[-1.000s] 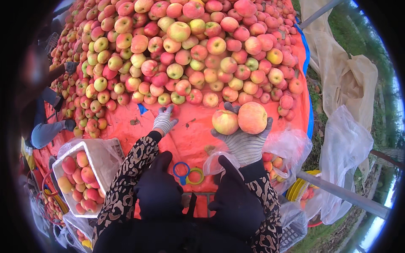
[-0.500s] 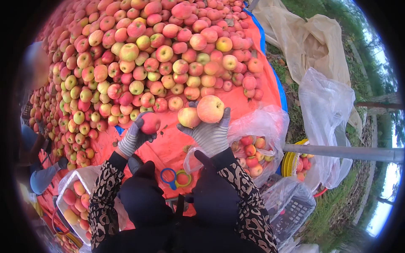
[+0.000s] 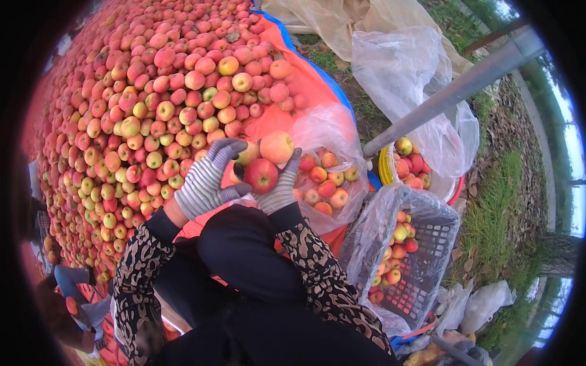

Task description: The person picks apples from a large pile on a red tarp, places them into a plastic bag, and then transfers them into a white crate. The process is repeated continuously with multiple apples.

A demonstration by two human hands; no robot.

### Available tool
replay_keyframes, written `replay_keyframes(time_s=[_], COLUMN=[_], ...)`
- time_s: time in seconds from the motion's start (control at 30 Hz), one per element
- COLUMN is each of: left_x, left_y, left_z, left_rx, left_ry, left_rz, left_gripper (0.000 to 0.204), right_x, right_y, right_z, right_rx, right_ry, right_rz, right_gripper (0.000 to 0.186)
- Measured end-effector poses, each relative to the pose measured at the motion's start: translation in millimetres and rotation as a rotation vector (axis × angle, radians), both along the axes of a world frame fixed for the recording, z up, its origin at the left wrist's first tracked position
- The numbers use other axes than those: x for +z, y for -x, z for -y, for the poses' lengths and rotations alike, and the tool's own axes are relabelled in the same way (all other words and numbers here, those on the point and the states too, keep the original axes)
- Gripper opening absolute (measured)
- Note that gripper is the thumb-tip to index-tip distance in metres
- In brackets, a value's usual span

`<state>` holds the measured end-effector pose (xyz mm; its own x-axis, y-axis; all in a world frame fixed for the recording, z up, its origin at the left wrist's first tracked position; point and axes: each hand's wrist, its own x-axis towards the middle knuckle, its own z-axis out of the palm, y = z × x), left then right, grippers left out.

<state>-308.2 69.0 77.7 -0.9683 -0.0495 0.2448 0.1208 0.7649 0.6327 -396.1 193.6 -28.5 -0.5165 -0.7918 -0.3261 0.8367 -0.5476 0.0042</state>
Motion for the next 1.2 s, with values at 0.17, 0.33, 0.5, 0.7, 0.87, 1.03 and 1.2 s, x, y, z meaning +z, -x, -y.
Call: replay_keyframes(time_s=[0.17, 0.33, 0.5, 0.7, 0.87, 1.03, 1.2], left_x=[-79.3, -127.5, -150.3, -182.5, -183.6, -178.7, -216.7], left_y=[-3.1, -44.8, -64.9, -81.3, -100.6, -107.2, -129.0], left_z=[21.5, 28.9, 53.3, 93.9, 108.4, 103.0, 121.4], left_rx=[0.301, 0.296, 0.401, 0.507, 0.466, 0.577, 0.778], left_ry=[-0.135, -0.271, -0.344, -0.115, -0.021, -0.129, -0.115], left_rz=[0.199, 0.356, 0.505, 0.586, 0.666, 0.849, 0.871], left_gripper=[0.045, 0.037, 0.038, 0.045, 0.045, 0.053, 0.060], right_x=[-42.8, 9.6, 11.8, -39.4, -93.3, -90.8, -69.1], right_y=[17.4, 23.9, 57.5, 49.0, 9.3, 9.4, 70.2], right_z=[-62.2, -164.9, -313.9, -452.7, -487.5, -492.2, -440.6], right_rx=[-0.194, -0.178, -0.347, -0.521, -0.272, -0.034, -0.217], right_ry=[-0.137, -0.257, -0.483, -0.967, -1.258, -1.634, -1.986], right_rz=[-0.011, -0.239, -0.355, -0.064, 0.239, 0.229, -0.818], right_gripper=[0.071, 0.063, 0.056, 0.056, 0.055, 0.055, 0.031])
